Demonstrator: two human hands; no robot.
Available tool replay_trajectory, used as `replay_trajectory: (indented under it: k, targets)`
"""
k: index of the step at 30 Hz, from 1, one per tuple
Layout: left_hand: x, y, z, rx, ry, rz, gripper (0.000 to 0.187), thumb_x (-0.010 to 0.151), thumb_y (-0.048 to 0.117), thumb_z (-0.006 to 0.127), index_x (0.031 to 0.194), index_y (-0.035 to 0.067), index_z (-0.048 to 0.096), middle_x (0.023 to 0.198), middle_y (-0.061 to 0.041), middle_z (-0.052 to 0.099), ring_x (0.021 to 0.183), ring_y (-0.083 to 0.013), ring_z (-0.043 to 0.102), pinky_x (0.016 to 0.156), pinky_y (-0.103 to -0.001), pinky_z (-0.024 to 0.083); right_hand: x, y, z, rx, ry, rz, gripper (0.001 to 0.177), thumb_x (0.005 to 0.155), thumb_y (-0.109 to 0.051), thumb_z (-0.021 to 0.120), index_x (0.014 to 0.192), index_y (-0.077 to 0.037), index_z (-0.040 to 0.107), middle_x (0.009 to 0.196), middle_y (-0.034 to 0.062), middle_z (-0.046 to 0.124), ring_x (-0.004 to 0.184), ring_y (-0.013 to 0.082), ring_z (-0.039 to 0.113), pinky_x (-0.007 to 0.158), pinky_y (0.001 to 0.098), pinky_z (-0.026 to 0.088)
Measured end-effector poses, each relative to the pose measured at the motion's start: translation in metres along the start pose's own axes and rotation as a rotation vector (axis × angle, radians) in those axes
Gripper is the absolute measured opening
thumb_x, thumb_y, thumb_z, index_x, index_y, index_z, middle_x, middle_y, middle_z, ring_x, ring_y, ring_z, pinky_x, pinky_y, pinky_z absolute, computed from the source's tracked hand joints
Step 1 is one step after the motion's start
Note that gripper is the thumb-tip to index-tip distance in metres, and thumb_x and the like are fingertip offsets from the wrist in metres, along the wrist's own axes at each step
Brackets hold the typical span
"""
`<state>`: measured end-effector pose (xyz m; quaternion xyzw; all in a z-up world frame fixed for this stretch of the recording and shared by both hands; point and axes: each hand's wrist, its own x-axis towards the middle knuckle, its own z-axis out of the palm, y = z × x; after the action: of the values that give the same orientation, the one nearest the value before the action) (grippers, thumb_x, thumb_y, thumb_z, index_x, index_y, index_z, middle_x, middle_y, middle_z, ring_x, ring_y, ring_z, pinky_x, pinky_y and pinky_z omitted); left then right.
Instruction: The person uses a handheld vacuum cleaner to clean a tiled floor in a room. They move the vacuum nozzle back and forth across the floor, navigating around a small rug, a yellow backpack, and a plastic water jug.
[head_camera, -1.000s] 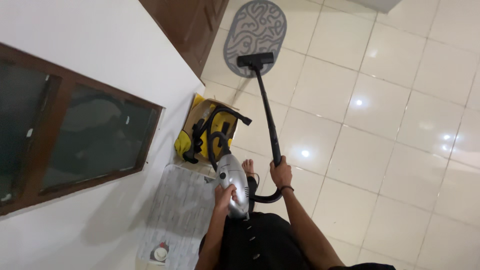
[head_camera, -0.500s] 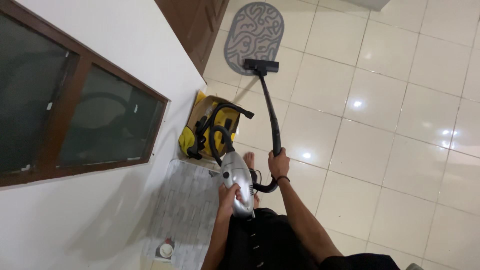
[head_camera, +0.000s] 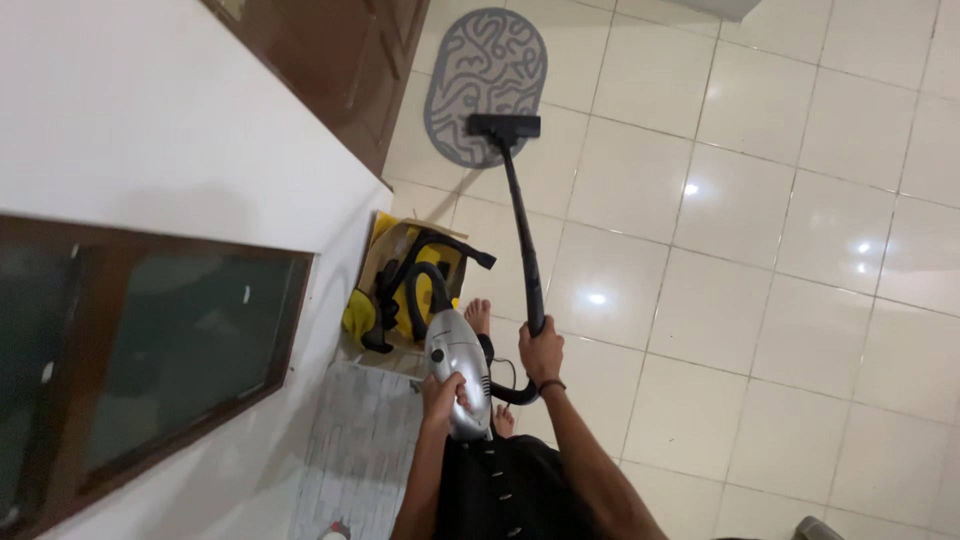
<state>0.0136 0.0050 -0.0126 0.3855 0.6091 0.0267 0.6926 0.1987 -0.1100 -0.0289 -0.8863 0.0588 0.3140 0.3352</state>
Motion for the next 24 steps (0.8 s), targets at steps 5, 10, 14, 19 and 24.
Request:
replay_trajectory:
  k: [5,10,14,19,24]
  targets:
    - [0.029,0.02,0.008,-0.062,-0.059,-0.005,0.015,0.08,0.002,0.064,0.07,-0.001,0.053,0.053,-0.007,0.051,0.039,-0.0183,0.048,0.038,-0.035,0.042,0.079,-0.047,0.011,0.07,0.045,-0.05,0.041,0.09,-0.034,0.066,0.118,-0.005,0.058,0.083,0.0276,0.071,0.08,0.0492,0.07,0.075,0.0572,0.057]
    - [0.044,0.05,0.005,-0.025,0.003,-0.058,0.018,0.08,0.002,0.063,0.066,-0.001,0.053,0.052,-0.008,0.051,0.039,-0.0195,0.048,0.038,-0.036,0.04,0.148,-0.105,0.023,0.064,0.038,0.006,0.039,0.092,-0.034,0.064,0.119,-0.006,0.059,0.089,0.0275,0.071,0.084,0.0477,0.071,0.078,0.0553,0.058]
    - [0.06,0.071,-0.001,-0.069,0.012,-0.059,0.014,0.08,0.001,0.062,0.07,-0.001,0.052,0.053,-0.008,0.05,0.039,-0.02,0.048,0.039,-0.038,0.041,0.201,-0.141,0.025,0.066,0.015,0.037,0.042,0.093,-0.035,0.063,0.122,-0.006,0.056,0.094,0.0296,0.07,0.086,0.0473,0.071,0.08,0.0547,0.059]
    - [0.07,0.104,0.002,-0.081,0.093,-0.095,0.008,0.079,0.0,0.063,0.079,-0.001,0.055,0.054,-0.007,0.047,0.041,-0.0201,0.047,0.039,-0.038,0.043,0.263,-0.164,0.029,0.029,0.138,-0.077,0.044,0.09,-0.034,0.068,0.123,-0.007,0.057,0.096,0.0315,0.068,0.087,0.0504,0.068,0.078,0.0561,0.056]
    - [0.073,0.11,0.004,-0.088,0.064,-0.078,0.01,0.079,0.0,0.063,0.08,-0.002,0.053,0.054,-0.007,0.048,0.041,-0.0198,0.048,0.039,-0.039,0.044,0.273,-0.168,0.011,0.051,0.09,-0.043,0.037,0.09,-0.033,0.067,0.114,-0.005,0.061,0.092,0.0268,0.072,0.086,0.0471,0.071,0.078,0.054,0.058]
